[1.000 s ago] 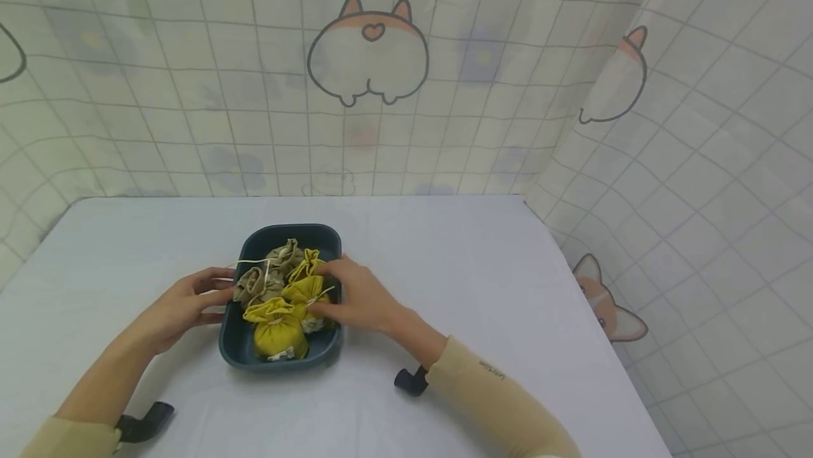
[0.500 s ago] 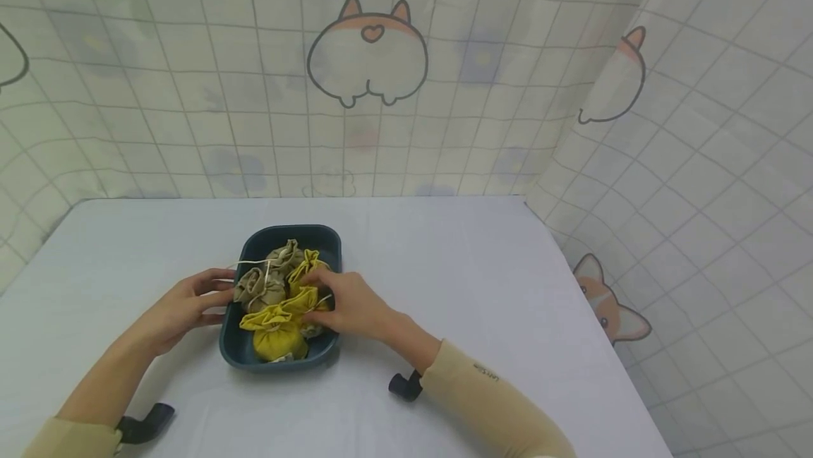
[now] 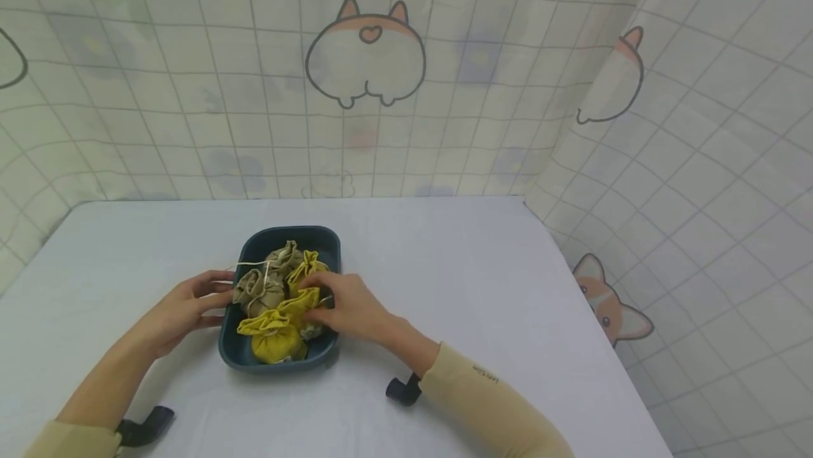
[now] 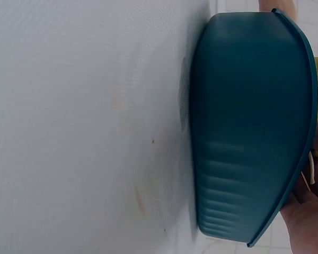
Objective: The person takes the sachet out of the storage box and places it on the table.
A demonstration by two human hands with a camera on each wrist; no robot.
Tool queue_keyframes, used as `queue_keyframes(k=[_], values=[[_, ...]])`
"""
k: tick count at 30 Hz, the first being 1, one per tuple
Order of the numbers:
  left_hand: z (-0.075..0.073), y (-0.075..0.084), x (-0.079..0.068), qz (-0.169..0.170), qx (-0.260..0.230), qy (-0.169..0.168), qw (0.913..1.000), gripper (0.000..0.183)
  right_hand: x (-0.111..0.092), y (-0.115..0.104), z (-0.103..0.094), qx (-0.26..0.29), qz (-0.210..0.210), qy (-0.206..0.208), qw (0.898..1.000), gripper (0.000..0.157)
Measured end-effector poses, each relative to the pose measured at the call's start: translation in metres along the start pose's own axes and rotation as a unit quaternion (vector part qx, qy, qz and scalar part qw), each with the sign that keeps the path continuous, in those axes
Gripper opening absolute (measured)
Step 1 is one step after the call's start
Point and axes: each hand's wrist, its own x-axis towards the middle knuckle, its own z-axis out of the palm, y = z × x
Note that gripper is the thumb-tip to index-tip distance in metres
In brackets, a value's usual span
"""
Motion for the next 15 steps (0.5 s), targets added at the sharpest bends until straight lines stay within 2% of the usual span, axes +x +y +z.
queue_keyframes(k=[6,15], values=[[0.001,-0.002,0.001,-0.001,0.001,0.002,1.0000,0.059,0.000,-0.003,-0.001,0.035,0.019,0.030,0.999,0.044],[0.000,-0.003,0.002,0.002,0.004,0.003,1.0000,0.059,0.004,-0.013,-0.010,0.065,0.044,0.049,0.996,0.042]])
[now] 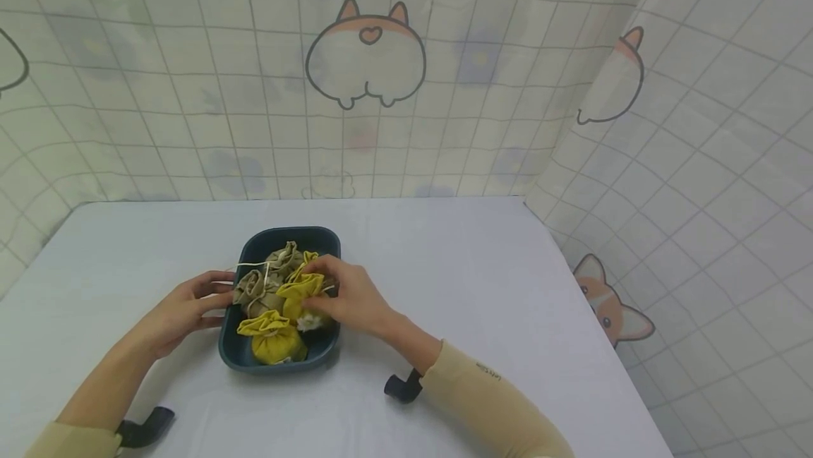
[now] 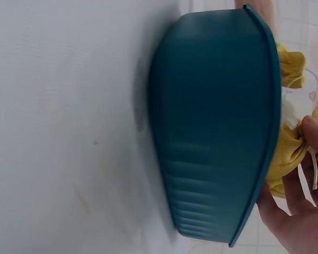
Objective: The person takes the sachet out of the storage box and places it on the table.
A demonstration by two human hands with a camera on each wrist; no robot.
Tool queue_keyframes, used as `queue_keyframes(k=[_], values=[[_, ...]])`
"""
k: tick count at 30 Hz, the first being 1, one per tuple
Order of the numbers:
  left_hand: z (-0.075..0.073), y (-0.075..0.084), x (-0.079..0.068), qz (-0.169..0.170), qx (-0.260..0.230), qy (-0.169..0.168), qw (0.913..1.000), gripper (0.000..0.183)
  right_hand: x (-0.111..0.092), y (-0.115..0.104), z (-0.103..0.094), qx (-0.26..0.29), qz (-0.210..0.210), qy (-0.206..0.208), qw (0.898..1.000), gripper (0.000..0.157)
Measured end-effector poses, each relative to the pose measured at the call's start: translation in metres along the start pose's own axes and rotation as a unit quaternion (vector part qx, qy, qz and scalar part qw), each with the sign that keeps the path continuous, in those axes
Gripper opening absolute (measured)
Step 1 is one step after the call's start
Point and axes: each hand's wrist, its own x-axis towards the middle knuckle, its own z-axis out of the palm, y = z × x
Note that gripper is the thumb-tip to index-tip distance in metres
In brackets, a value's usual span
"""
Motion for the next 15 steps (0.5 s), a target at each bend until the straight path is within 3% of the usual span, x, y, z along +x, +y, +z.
queue_keyframes(k=[15], values=[[0.000,0.002,0.000,-0.003,-0.003,-0.004,1.0000,0.060,0.006,-0.021,-0.028,0.093,0.053,0.040,0.993,0.049]])
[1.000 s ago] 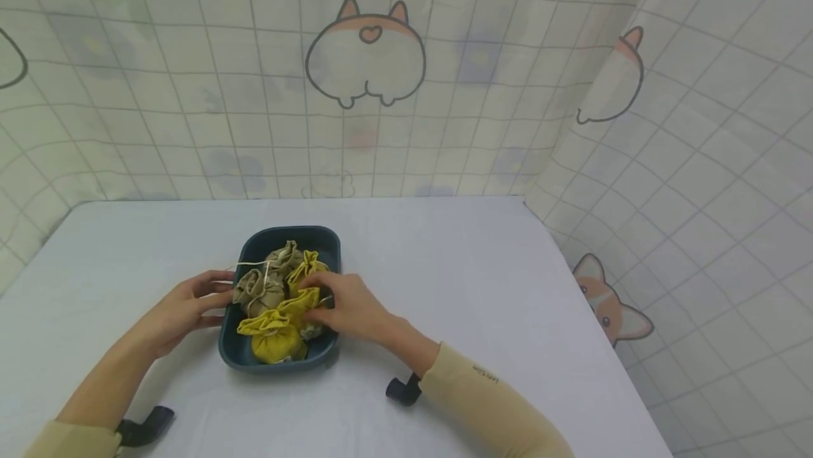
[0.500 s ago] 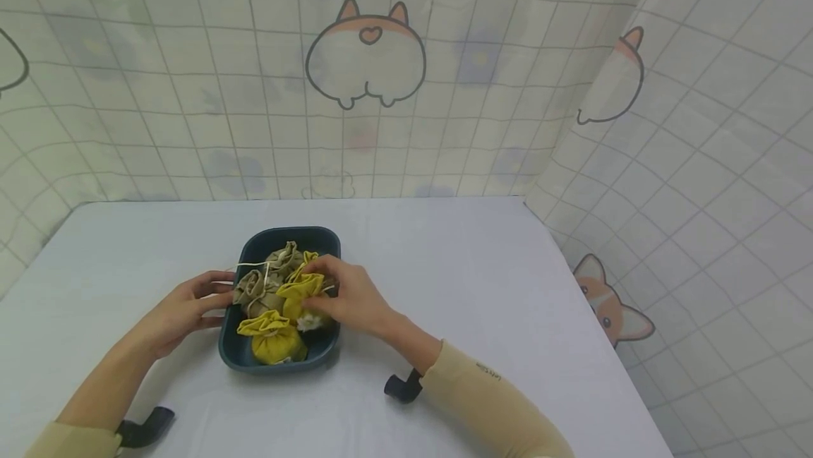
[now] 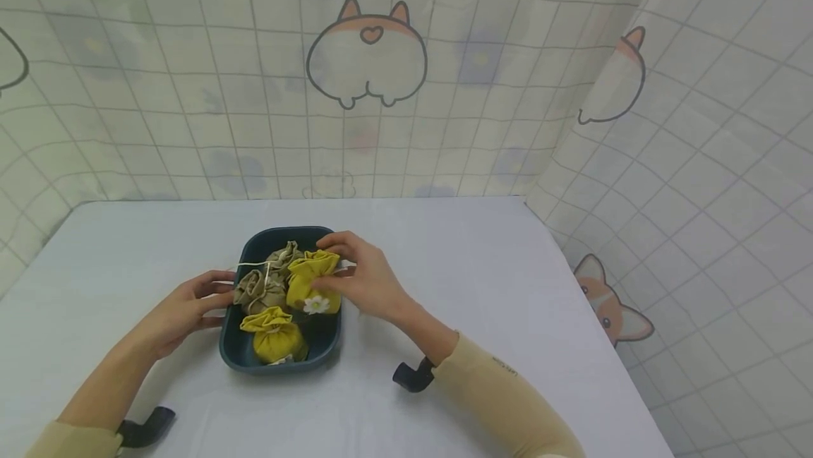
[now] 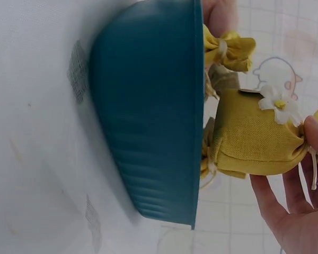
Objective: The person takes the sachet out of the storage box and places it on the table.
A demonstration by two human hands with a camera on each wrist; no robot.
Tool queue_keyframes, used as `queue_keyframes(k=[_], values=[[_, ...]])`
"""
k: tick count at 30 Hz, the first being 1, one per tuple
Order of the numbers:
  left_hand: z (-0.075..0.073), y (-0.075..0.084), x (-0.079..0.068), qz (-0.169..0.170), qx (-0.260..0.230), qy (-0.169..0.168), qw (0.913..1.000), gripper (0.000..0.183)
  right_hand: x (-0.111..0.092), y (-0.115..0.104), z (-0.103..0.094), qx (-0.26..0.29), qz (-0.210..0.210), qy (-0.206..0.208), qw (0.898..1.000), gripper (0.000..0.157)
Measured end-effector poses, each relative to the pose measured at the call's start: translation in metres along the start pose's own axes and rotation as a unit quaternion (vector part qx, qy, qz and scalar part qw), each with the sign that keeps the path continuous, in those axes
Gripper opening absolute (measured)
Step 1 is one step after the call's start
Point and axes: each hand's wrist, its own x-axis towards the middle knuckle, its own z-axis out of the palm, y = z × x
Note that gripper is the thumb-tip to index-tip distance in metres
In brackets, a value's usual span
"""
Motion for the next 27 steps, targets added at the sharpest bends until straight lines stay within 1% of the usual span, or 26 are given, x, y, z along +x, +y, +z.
queue_keyframes(k=[3,8,16,20,27], values=[[-0.001,0.002,0.001,0.001,0.001,0.000,1.0000,0.060,-0.001,-0.004,-0.006,0.010,-0.004,0.010,1.000,0.044],[-0.002,0.003,0.000,0.001,0.003,-0.001,1.0000,0.060,-0.005,-0.007,-0.016,0.021,-0.014,0.029,0.999,0.041],[-0.001,0.002,0.000,0.006,0.001,-0.003,1.0000,0.059,-0.010,-0.003,-0.040,-0.002,-0.017,0.059,0.998,0.037],[-0.002,0.001,0.000,0.007,0.001,-0.002,1.0000,0.058,-0.012,0.003,-0.053,-0.021,-0.015,0.079,0.997,0.037],[0.000,-0.001,-0.003,0.006,-0.003,0.001,1.0000,0.058,-0.018,0.023,-0.076,-0.050,-0.003,0.107,0.993,0.038]])
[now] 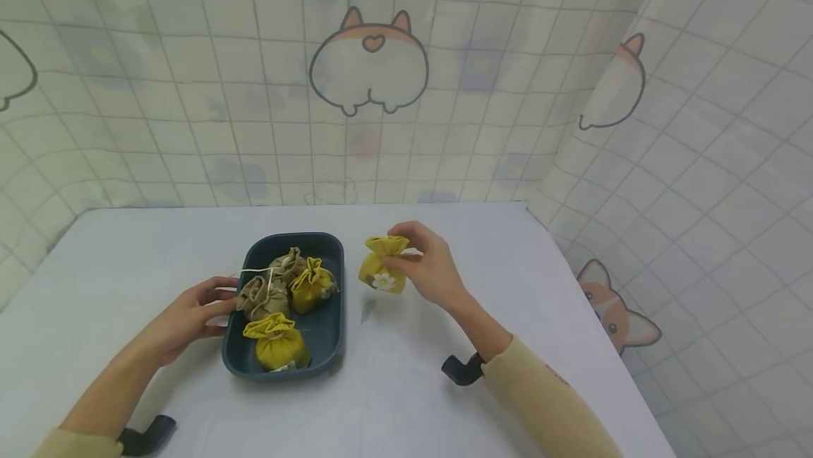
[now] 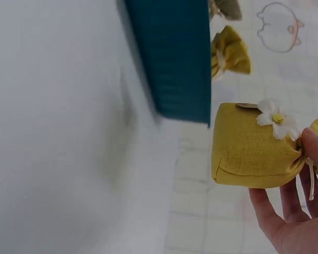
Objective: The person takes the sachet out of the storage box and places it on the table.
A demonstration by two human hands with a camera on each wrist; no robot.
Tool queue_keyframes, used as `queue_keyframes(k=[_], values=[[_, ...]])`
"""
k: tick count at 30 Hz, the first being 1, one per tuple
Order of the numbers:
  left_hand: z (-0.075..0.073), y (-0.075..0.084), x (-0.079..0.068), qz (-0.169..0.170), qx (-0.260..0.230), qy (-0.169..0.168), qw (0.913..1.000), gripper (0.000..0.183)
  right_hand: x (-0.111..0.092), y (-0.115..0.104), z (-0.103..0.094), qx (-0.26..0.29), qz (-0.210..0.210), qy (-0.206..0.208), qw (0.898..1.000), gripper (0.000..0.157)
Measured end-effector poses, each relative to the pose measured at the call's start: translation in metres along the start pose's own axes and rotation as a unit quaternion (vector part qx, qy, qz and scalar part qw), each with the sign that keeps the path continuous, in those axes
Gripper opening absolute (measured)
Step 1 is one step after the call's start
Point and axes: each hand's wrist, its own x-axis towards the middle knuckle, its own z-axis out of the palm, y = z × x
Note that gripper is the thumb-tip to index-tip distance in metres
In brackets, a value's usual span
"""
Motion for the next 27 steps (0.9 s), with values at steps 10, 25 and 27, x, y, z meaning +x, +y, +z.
queue_keyframes(k=[10,25,27], values=[[0.002,0.003,-0.002,0.003,-0.001,0.004,1.0000,0.058,0.007,0.029,-0.028,-0.036,0.029,0.029,0.999,0.041],[0.003,0.001,-0.001,-0.006,0.003,0.012,0.9999,0.058,0.015,0.071,-0.055,-0.077,0.065,0.073,0.992,0.044],[0.003,0.000,-0.001,-0.006,0.002,0.012,0.9999,0.058,0.015,0.074,-0.057,-0.079,0.073,0.075,0.991,0.044]])
